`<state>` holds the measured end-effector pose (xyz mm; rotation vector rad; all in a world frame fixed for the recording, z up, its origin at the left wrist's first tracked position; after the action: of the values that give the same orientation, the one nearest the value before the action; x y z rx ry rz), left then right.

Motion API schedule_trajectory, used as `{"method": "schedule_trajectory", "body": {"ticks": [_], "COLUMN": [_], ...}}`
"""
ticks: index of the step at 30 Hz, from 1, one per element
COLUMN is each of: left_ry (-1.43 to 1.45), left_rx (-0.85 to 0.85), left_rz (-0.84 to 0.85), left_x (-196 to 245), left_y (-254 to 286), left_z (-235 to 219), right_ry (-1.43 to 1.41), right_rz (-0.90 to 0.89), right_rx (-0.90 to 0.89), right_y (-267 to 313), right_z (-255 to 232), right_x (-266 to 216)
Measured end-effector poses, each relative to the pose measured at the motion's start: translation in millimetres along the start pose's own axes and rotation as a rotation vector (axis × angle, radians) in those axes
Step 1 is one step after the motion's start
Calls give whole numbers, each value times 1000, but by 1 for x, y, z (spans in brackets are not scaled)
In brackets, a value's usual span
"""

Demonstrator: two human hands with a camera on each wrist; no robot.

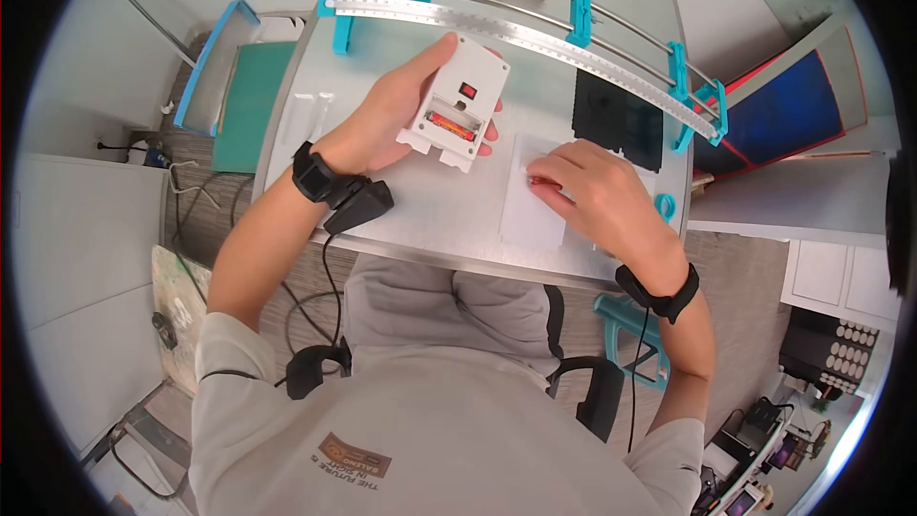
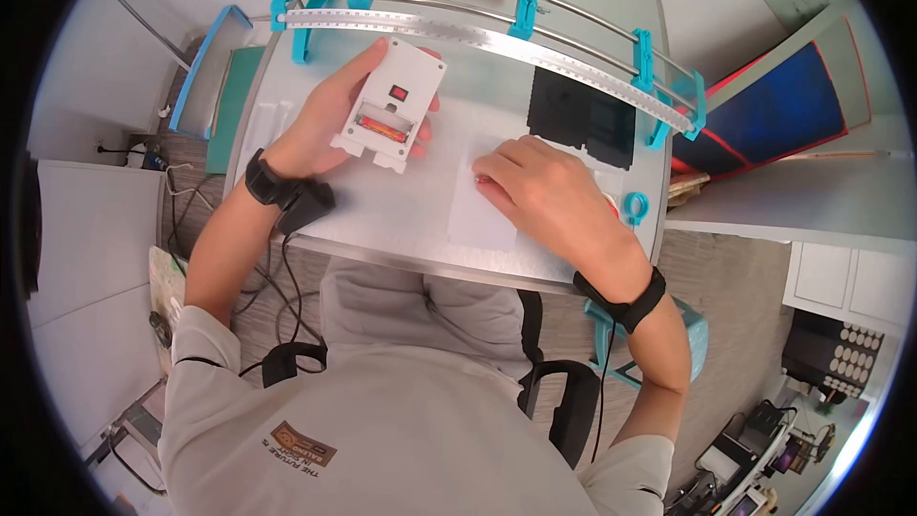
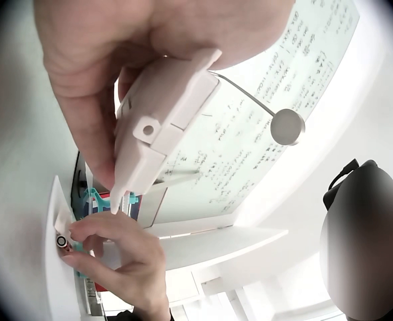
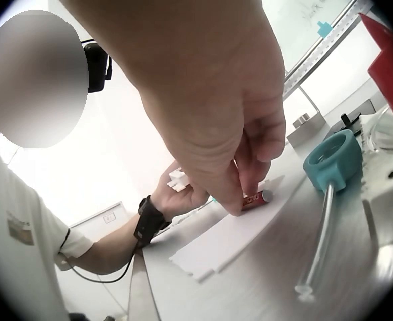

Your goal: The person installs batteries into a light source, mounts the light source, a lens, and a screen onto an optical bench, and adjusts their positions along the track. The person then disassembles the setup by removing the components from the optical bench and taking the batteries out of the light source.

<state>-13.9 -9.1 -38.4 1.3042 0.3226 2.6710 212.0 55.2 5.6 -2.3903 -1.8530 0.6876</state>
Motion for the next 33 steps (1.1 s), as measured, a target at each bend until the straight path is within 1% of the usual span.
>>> {"method": "schedule_trajectory", "body": {"ticks": [3, 6, 9, 12, 14, 15, 17, 18, 19, 21, 25, 28, 30, 31, 33], "left_ry": [3, -4, -16, -17, 15, -7, 15, 21, -5, -9, -42, -52, -42, -44, -75], "left_rx": [8, 11, -5, 11, -39, -20, -11, -86, -88, 55, 49, 88, 9, 5, 17], "left_rz": [-2, -4, -2, -12, -7, -13, 17, 31, 18, 79, 59, 68, 41, 42, 24], "left_x": [0, 0, 0, -2, -4, -4, -5, -4, -3, -1, 0, 1, 0, -2, -4], "left_y": [1, 1, 0, 0, -1, -1, -1, 0, 1, 3, 4, 6, 7, 8, 6], "left_z": [1, 1, 2, 0, -2, -2, 1, 2, 6, 13, 12, 12, 14, 14, 14], "right_ry": [-8, -6, -20, -17, -29, -41, -71, -70, -79, -154, -108, -117, -230, -227, -270], "right_rz": [58, 76, 44, 53, 60, 69, 66, 69, 79, 11, -15, 19, 88, 89, 111], "right_rx": [-15, -45, -8, -24, -22, -20, 35, 74, 100, 156, 190, 164, 125, 128, 66], "right_y": [1, 4, 5, 3, 0, -5, -18, -23, -30, -45, -55, -56, -54, -54, -55], "right_z": [-4, -4, -2, -1, -6, -5, -8, -11, -12, -10, 3, 10, 11, 11, 8], "right_x": [0, 5, 7, 8, 8, 6, -5, -8, -11, -24, -31, -29, -27, -26, -24]}}
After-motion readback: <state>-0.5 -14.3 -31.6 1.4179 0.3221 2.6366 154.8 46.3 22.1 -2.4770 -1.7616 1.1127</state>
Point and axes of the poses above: each hand's wrist, its own y-axis away from the middle knuckle, its own z-axis out of the palm, x = y × z, the point moved 3 cm from there along -y, towards the middle knuckle, and after that the axes turned 6 degrees about x, right-handed, at the moved point
